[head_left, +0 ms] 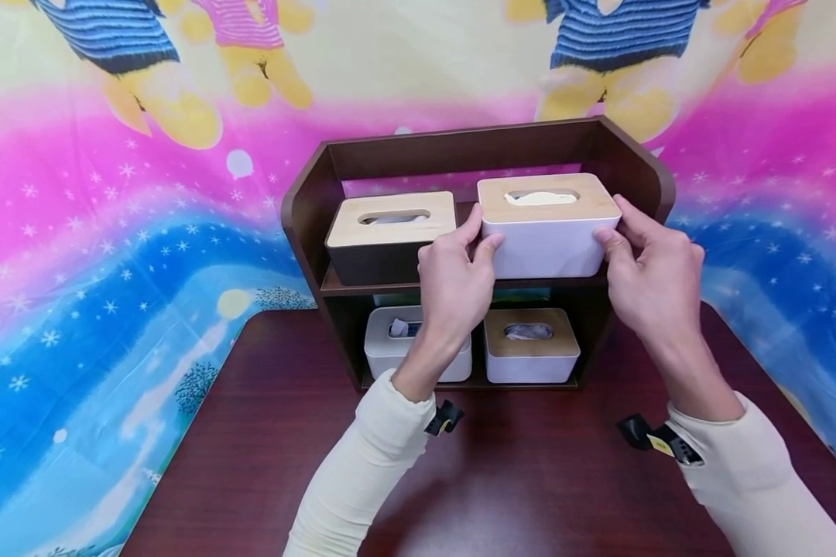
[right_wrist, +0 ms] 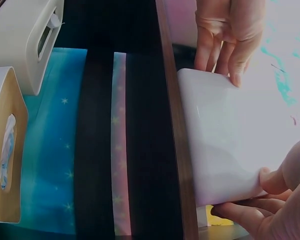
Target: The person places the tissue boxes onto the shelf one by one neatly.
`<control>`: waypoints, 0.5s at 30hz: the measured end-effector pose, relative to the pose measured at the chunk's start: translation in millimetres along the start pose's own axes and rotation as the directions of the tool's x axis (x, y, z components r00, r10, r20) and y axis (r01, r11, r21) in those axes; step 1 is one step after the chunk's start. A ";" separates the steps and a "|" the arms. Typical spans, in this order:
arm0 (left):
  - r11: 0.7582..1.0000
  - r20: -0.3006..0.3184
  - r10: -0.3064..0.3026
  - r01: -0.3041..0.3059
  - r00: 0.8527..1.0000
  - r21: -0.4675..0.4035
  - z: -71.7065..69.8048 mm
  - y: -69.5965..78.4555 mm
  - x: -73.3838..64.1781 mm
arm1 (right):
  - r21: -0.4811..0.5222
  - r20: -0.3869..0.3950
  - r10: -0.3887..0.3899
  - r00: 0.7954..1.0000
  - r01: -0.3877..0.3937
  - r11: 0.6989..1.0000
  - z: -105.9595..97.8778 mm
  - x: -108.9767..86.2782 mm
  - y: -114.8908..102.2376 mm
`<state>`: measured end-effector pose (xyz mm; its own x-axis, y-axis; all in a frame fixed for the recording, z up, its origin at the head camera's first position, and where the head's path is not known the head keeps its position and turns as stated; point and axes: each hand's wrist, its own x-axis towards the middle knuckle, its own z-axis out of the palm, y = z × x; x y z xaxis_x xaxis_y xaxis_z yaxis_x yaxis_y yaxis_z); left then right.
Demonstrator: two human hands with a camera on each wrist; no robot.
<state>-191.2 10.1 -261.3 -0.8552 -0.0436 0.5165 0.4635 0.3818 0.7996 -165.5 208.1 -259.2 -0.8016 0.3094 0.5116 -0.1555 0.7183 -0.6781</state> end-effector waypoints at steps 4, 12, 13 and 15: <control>1.000 0.008 0.005 -0.005 1.000 0.020 0.2 0.7 -0.5 | -0.005 0.007 0.011 1.000 -0.011 1.000 -0.5 0.6 -0.6; 0.999 0.036 -0.011 0.009 0.999 0.042 1.9 0.6 -1.0 | -0.001 0.036 0.026 0.999 -0.026 1.000 0.6 2.2 2.9; 0.999 0.048 -0.023 0.021 0.999 0.040 1.6 1.0 -1.3 | 0.000 0.047 0.030 0.998 -0.030 1.000 0.1 1.5 3.2; 0.999 0.075 -0.042 0.039 0.996 0.037 0.4 2.1 -3.0 | 0.011 0.080 0.041 0.996 -0.042 0.999 -1.0 -0.7 3.7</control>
<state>-187.8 11.4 -261.2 -0.8888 0.0102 0.4582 0.4209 0.4136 0.8073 -164.9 211.2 -261.5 -0.8510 0.2879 0.4393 -0.1281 0.6974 -0.7052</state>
